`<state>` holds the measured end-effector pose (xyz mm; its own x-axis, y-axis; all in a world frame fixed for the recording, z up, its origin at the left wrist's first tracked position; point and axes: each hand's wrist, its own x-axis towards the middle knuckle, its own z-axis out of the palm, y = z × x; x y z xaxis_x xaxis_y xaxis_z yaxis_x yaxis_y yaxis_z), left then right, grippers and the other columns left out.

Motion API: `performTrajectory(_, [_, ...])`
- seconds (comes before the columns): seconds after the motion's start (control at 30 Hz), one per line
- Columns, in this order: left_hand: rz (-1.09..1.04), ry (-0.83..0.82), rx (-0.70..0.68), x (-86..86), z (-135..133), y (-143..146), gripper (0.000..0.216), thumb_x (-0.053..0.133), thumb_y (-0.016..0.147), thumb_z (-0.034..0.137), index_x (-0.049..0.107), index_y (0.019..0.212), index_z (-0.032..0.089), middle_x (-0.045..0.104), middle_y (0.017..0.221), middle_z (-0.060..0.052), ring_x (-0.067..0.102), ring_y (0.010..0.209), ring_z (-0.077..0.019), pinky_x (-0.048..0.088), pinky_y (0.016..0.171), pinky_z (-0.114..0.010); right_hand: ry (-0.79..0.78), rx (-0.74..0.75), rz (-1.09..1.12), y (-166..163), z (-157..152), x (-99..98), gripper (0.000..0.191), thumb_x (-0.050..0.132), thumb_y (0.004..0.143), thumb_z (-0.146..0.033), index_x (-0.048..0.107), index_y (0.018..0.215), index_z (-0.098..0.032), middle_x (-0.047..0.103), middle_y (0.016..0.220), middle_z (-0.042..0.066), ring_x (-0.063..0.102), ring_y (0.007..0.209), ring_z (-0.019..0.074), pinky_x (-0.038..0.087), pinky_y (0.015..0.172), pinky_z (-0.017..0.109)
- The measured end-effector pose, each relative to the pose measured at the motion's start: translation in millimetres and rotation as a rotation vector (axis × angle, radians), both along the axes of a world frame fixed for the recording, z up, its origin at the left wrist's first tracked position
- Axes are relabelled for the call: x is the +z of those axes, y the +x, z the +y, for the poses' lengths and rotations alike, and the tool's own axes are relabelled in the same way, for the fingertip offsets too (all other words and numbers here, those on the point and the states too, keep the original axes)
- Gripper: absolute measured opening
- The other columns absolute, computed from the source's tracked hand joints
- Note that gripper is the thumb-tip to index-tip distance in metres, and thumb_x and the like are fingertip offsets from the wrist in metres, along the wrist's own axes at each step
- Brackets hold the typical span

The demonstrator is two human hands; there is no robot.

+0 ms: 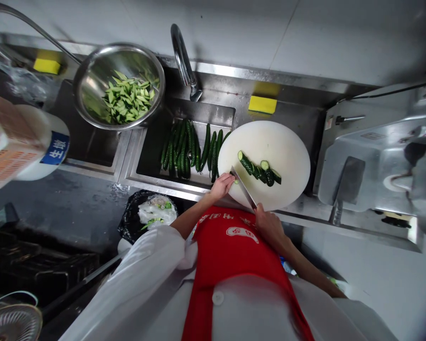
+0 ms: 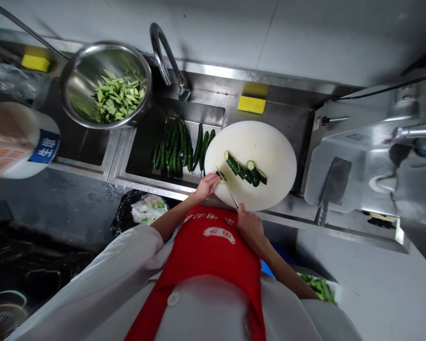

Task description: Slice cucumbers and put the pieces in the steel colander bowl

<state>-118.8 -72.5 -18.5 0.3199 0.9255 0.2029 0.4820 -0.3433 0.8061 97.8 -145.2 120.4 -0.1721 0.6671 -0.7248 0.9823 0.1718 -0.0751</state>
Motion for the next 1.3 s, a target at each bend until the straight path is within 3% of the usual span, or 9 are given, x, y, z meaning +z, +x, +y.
performTrajectory(0.77, [-0.028,0.045,-0.048,-1.8,-1,-6,0.028,0.04,0.1,0.027,0.065,0.11,0.019,0.065,0.103,-0.011,0.061,0.098,-0.0183,0.052,0.092,-0.037,0.026,-0.002,0.024,2,2,-6.2,0.033,0.016,0.104,-0.035,0.043,0.112,-0.017,0.068,0.081,0.009,0.07,0.08,0.0244,0.04,0.067,0.028])
performTrajectory(1.1, [0.022,0.036,-0.088,-9.9,-1,-11,0.028,0.04,0.099,0.025,0.063,0.114,0.021,0.063,0.105,-0.01,0.059,0.102,-0.0185,0.051,0.094,-0.036,0.044,0.019,0.013,13,0,0.4,0.032,0.019,0.104,-0.035,0.044,0.112,-0.017,0.067,0.079,0.009,0.069,0.078,0.0231,0.038,0.063,0.027])
performTrajectory(1.3, [0.009,0.101,-0.078,-9.4,-4,-8,0.029,0.038,0.1,0.025,0.064,0.111,0.017,0.064,0.104,-0.012,0.058,0.099,-0.0188,0.052,0.091,-0.037,0.014,-0.005,0.039,6,8,-5.8,0.029,0.022,0.104,-0.034,0.045,0.11,-0.017,0.067,0.082,0.009,0.069,0.078,0.0214,0.036,0.063,0.026])
